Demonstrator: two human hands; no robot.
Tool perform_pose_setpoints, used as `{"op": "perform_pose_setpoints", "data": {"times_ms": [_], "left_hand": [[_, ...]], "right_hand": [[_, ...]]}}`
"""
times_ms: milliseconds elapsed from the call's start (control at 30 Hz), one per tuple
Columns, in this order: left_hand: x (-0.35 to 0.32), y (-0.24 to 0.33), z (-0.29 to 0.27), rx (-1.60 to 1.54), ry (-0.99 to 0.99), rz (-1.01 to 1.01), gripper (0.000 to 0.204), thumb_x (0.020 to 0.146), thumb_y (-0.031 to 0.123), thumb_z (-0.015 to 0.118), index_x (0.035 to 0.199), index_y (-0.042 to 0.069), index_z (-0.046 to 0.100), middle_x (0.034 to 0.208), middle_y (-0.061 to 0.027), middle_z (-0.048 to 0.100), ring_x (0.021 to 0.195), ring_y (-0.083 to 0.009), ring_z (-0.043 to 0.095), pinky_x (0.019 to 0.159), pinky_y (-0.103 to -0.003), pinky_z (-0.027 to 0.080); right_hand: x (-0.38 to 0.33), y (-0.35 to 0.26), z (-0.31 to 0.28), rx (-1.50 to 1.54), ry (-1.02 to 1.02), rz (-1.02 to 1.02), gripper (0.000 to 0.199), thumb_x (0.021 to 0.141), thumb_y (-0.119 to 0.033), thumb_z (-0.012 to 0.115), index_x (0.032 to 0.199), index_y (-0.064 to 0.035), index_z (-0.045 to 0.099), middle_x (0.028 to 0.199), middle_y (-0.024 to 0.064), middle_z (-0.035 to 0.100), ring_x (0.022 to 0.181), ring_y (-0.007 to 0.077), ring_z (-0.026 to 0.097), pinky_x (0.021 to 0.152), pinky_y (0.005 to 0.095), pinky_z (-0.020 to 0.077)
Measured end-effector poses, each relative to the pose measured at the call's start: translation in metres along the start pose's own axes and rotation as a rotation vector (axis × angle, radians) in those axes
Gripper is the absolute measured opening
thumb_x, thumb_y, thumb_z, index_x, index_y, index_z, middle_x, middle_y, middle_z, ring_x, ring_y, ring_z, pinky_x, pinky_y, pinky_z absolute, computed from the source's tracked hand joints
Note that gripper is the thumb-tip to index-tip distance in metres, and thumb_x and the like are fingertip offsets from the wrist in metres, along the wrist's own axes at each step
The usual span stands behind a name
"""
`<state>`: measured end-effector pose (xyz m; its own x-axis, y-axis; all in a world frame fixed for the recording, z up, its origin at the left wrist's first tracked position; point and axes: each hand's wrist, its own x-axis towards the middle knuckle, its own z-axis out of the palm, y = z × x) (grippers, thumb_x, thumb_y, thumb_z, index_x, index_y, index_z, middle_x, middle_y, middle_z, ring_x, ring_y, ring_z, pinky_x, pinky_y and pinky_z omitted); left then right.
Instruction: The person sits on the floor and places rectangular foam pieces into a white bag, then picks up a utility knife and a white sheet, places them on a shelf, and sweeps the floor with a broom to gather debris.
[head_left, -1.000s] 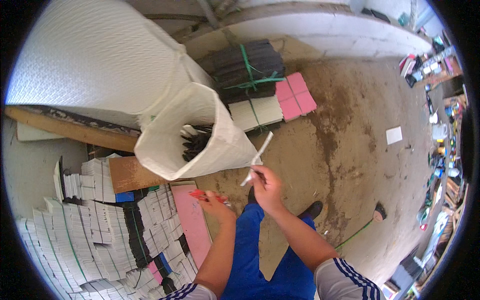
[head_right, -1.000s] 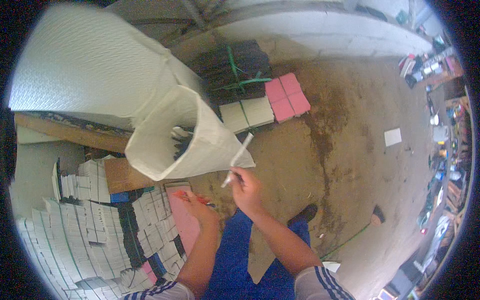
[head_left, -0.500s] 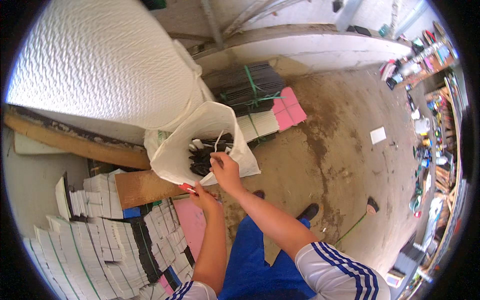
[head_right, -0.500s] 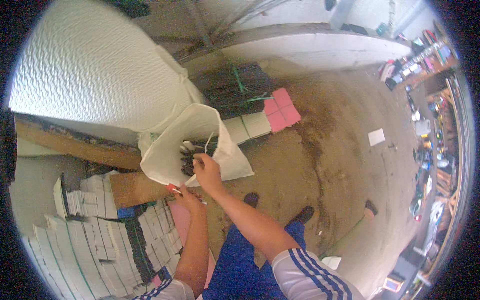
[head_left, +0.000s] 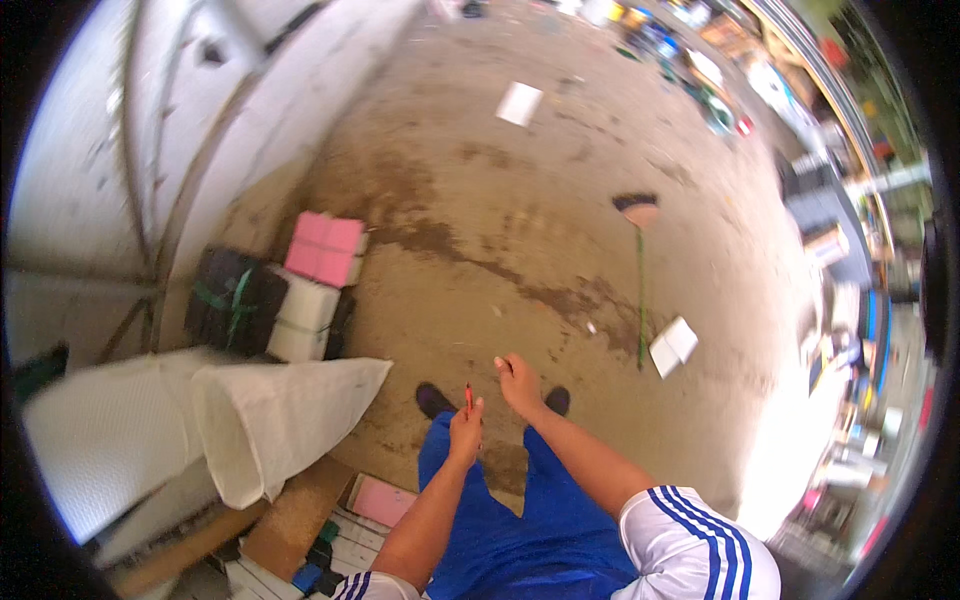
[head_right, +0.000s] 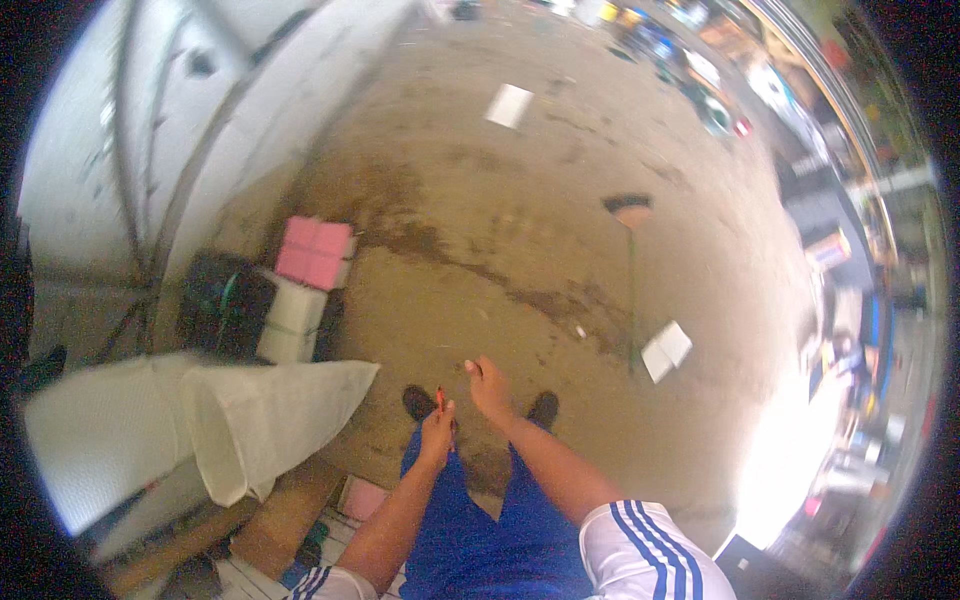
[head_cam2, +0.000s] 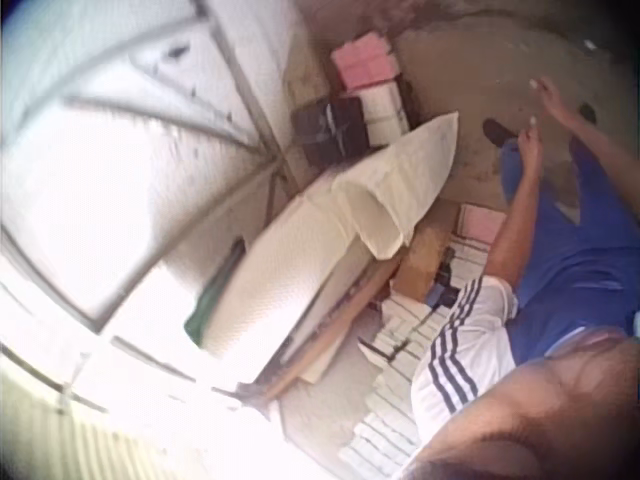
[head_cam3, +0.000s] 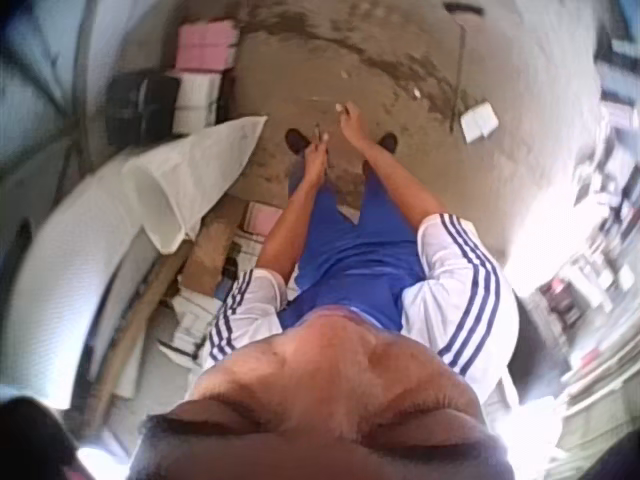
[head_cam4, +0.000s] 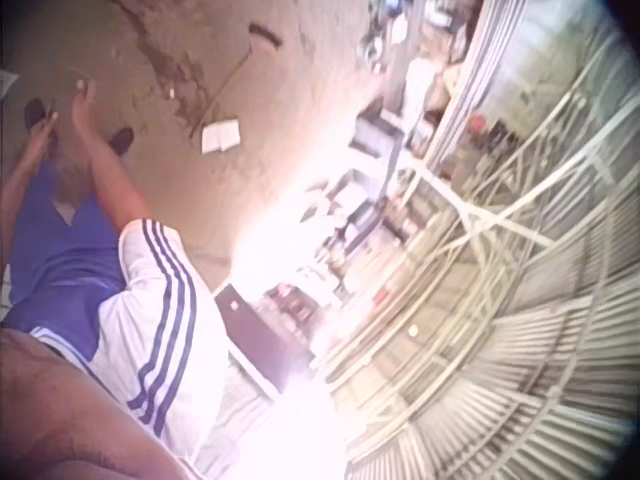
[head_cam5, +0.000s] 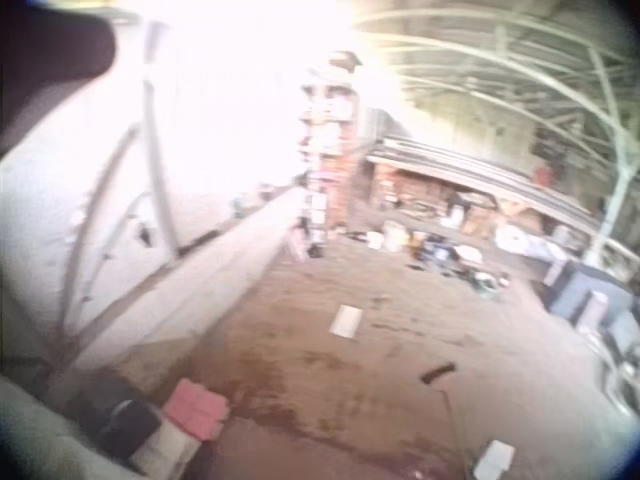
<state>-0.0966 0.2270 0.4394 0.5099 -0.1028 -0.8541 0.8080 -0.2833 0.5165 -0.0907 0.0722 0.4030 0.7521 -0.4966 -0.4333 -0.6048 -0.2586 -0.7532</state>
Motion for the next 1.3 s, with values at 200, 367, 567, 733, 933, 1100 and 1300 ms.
{"op": "perform_pose_setpoints", "data": {"times_ms": [200, 367, 567, 733, 933, 1100, 1300], "left_hand": [[0.007, -0.034, 0.16, 0.084, -0.184, -0.01, 0.036, 0.102, 0.041, 0.058, 0.088, 0.008, 0.055, 0.065, -0.0008, 0.05, 0.049, -0.0118, 0.045, 0.045, -0.03, 0.036], [0.0, -0.034, 0.288, 0.276, -0.256, 0.011, 0.034, 0.103, 0.039, 0.055, 0.106, 0.006, 0.063, 0.069, -0.0027, 0.057, 0.045, -0.0124, 0.046, 0.042, -0.029, 0.039], [0.034, -0.036, 0.413, 0.611, -0.348, -0.061, 0.048, 0.097, 0.047, 0.06, 0.119, 0.005, 0.069, 0.08, -0.0082, 0.069, 0.045, -0.014, 0.051, 0.041, -0.029, 0.04], [0.094, -0.07, 0.499, 0.923, -0.334, 0.076, 0.05, 0.093, 0.048, 0.065, 0.102, -0.001, 0.07, 0.079, -0.0144, 0.068, 0.065, -0.0249, 0.063, 0.061, -0.04, 0.046], [0.186, -0.146, 0.616, 1.137, -0.292, 0.171, 0.048, 0.094, 0.046, 0.065, 0.1, -0.002, 0.07, 0.073, -0.0157, 0.065, 0.07, -0.026, 0.065, 0.067, -0.041, 0.048], [0.285, -0.205, 0.726, 1.101, -0.308, 0.221, 0.047, 0.097, 0.041, 0.061, 0.118, 0.0, 0.07, 0.08, -0.0167, 0.068, 0.077, -0.0277, 0.068, 0.072, -0.041, 0.05], [0.38, -0.278, 0.867, 1.023, -0.512, 0.649, 0.054, 0.1, 0.035, 0.054, 0.143, 0.002, 0.052, 0.133, -0.0267, 0.06, 0.124, -0.0427, 0.058, 0.102, -0.046, 0.046]], "right_hand": [[-0.012, 0.106, -0.177, 0.12, 0.185, 0.293, 0.034, 0.094, -0.033, 0.065, 0.11, -0.0028, 0.066, 0.1, 0.0194, 0.071, 0.097, 0.0359, 0.069, 0.084, 0.0454, 0.0519], [-0.031, 0.203, -0.28, 0.121, 0.33, 0.51, 0.033, 0.093, -0.033, 0.066, 0.111, -0.0057, 0.068, 0.101, 0.0169, 0.072, 0.098, 0.0348, 0.069, 0.085, 0.0449, 0.0524], [-0.034, 0.336, -0.354, 0.087, 0.536, 0.642, 0.034, 0.091, -0.032, 0.069, 0.112, -0.0048, 0.07, 0.099, 0.0146, 0.074, 0.094, 0.0301, 0.071, 0.085, 0.041, 0.0539], [-0.009, 0.445, -0.407, 0.16, 0.559, 0.758, 0.041, 0.089, -0.035, 0.072, 0.113, -0.0017, 0.069, 0.109, 0.0194, 0.072, 0.104, 0.0345, 0.068, 0.092, 0.0434, 0.0518], [0.046, 0.632, -0.446, 0.096, 0.505, 0.804, 0.062, 0.081, -0.043, 0.079, 0.124, -0.0014, 0.063, 0.126, 0.022, 0.064, 0.12, 0.0389, 0.059, 0.102, 0.0465, 0.0472], [0.118, 0.747, -0.475, 0.03, 0.359, 0.839, 0.076, 0.08, -0.044, 0.079, 0.136, 0.0016, 0.054, 0.134, 0.0261, 0.058, 0.127, 0.04, 0.054, 0.107, 0.0467, 0.0438], [0.194, 0.864, -0.507, 0.009, 0.483, 0.789, 0.091, 0.084, -0.041, 0.077, 0.151, 0.0007, 0.034, 0.146, 0.0267, 0.044, 0.138, 0.041, 0.042, 0.114, 0.0493, 0.0366]]}}
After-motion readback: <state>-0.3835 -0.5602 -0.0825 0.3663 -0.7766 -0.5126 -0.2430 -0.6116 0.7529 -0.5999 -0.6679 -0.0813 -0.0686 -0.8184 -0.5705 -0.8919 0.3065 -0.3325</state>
